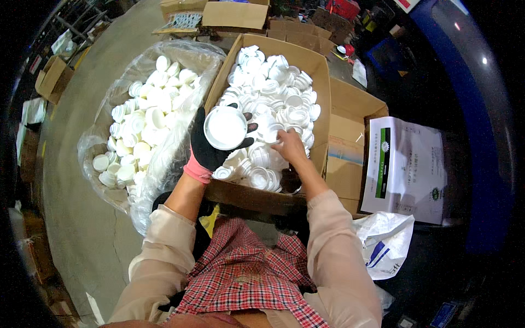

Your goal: The person sits on the floor and repeatedly picks up white plastic lids and small cylindrical inserts from a cardboard box. They insert the small pieces into the lids and place the assembled units into a plastic bag.

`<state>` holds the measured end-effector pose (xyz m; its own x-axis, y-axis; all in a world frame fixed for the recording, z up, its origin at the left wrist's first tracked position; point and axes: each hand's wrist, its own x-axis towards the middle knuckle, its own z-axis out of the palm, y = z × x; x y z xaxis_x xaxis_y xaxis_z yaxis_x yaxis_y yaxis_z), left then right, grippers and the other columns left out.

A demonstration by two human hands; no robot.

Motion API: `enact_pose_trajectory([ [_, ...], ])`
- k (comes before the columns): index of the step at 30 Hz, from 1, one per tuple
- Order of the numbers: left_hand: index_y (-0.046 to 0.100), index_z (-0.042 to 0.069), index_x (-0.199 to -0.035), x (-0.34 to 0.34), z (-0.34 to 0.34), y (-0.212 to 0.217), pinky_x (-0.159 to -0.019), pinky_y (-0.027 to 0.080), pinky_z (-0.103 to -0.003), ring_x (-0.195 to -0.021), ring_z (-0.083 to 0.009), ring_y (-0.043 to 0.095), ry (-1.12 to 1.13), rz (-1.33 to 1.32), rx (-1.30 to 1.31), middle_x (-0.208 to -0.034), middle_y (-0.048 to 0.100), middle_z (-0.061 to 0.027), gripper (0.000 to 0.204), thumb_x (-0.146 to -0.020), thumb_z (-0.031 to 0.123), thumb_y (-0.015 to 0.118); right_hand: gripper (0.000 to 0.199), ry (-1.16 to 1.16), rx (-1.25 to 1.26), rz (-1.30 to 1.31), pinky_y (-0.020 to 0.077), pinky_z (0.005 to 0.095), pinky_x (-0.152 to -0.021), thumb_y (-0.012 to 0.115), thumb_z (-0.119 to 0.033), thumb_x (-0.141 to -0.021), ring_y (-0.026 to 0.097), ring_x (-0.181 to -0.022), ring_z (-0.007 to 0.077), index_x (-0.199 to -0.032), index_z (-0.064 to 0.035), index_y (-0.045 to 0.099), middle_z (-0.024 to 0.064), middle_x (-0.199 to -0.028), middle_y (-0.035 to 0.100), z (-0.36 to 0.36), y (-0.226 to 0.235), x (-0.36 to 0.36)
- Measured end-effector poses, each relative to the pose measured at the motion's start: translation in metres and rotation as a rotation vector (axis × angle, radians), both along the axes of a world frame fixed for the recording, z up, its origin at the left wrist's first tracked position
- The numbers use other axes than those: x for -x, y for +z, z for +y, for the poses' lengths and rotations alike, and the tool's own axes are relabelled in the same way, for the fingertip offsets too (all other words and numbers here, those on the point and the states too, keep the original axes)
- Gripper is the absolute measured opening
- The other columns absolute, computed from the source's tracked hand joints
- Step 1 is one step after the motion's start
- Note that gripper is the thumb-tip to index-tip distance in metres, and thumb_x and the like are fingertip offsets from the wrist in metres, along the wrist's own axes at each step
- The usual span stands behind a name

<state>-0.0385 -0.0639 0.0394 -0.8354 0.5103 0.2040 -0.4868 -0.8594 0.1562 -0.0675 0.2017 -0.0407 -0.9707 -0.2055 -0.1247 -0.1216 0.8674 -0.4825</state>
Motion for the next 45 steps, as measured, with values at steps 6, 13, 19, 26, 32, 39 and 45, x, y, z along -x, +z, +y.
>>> enact_pose_trajectory([
  [6, 0.053, 0.0, -0.121, -0.005, 0.018, -0.007, -0.087, 0.049, -0.037, -0.098, -0.0231, 0.064, 0.61, 0.274, 0.97, -0.108, 0.067, -0.0112, 0.067, -0.07, 0.028, 0.086, 0.06, 0.199, 0.982, -0.07, 0.044, 0.0369, -0.1, 0.077, -0.011, -0.072, 0.049, -0.121, 0.0233, -0.125, -0.0094, 0.049, 0.007, -0.131, 0.044, -0.036, 0.09, -0.037],
  [13, 0.036, 0.006, -0.141, -0.001, 0.011, -0.02, -0.105, 0.039, -0.051, -0.128, -0.0358, 0.046, 0.368, 0.286, 0.869, -0.136, 0.048, -0.0246, 0.065, -0.097, 0.053, 0.042, 0.069, -0.028, 1.047, 0.138, 0.0451, 0.0356, -0.095, 0.076, -0.009, -0.072, 0.049, -0.115, 0.0196, -0.132, -0.0099, 0.043, 0.0058, -0.128, 0.046, -0.031, 0.111, -0.037],
  [19, 0.032, -0.003, -0.139, -0.029, 0.04, 0.003, -0.093, 0.047, -0.035, -0.111, -0.0253, 0.057, 0.884, 0.691, 1.318, -0.122, 0.058, -0.0162, 0.066, -0.084, 0.008, 0.069, 0.057, 0.029, 0.875, 0.212, 0.0427, 0.0325, -0.094, 0.076, -0.012, -0.076, 0.05, -0.112, 0.0184, -0.128, -0.0098, 0.054, 0.0069, -0.125, 0.048, -0.067, 0.14, -0.065],
  [26, 0.033, -0.001, -0.142, -0.031, 0.042, 0.011, -0.104, 0.04, -0.034, -0.122, -0.0242, 0.052, 0.737, 0.765, 1.275, -0.137, 0.049, -0.0162, 0.074, -0.081, 0.014, 0.073, 0.07, 0.273, 0.589, 0.464, 0.0456, 0.0387, -0.093, 0.08, -0.014, -0.071, 0.051, -0.116, 0.0297, -0.135, -0.0103, 0.051, 0.0133, -0.128, 0.05, -0.054, 0.148, -0.062],
  [32, 0.043, -0.002, -0.138, -0.028, 0.035, 0.037, -0.105, 0.039, -0.034, -0.123, -0.0224, 0.052, 0.765, 0.763, 1.329, -0.136, 0.052, -0.0153, 0.068, -0.076, 0.001, 0.07, 0.074, 0.289, 0.493, 0.583, 0.0477, 0.0389, -0.09, 0.085, -0.016, -0.066, 0.053, -0.112, 0.0318, -0.132, -0.0072, 0.052, 0.015, -0.124, 0.051, -0.054, 0.145, -0.063],
  [39, 0.043, -0.003, -0.138, -0.027, 0.042, 0.012, -0.107, 0.037, -0.035, -0.125, -0.0236, 0.05, 0.693, 0.573, 1.039, -0.136, 0.052, -0.0156, 0.064, -0.077, -0.001, 0.064, 0.074, 0.244, 0.486, 0.632, 0.0463, 0.039, -0.092, 0.085, -0.011, -0.064, 0.051, -0.111, 0.0327, -0.13, -0.0075, 0.053, 0.0148, -0.122, 0.05, -0.058, 0.143, -0.065],
  [45, 0.042, -0.003, -0.138, -0.031, 0.04, 0.012, -0.108, 0.036, -0.035, -0.126, -0.0257, 0.049, 0.858, 0.694, 1.043, -0.136, 0.051, -0.0169, 0.06, -0.08, -0.003, 0.058, 0.073, 0.254, 0.458, 0.63, 0.0466, 0.0388, -0.092, 0.084, -0.007, -0.062, 0.05, -0.112, 0.0317, -0.129, -0.0086, 0.055, 0.0138, -0.124, 0.049, -0.063, 0.144, -0.065],
])
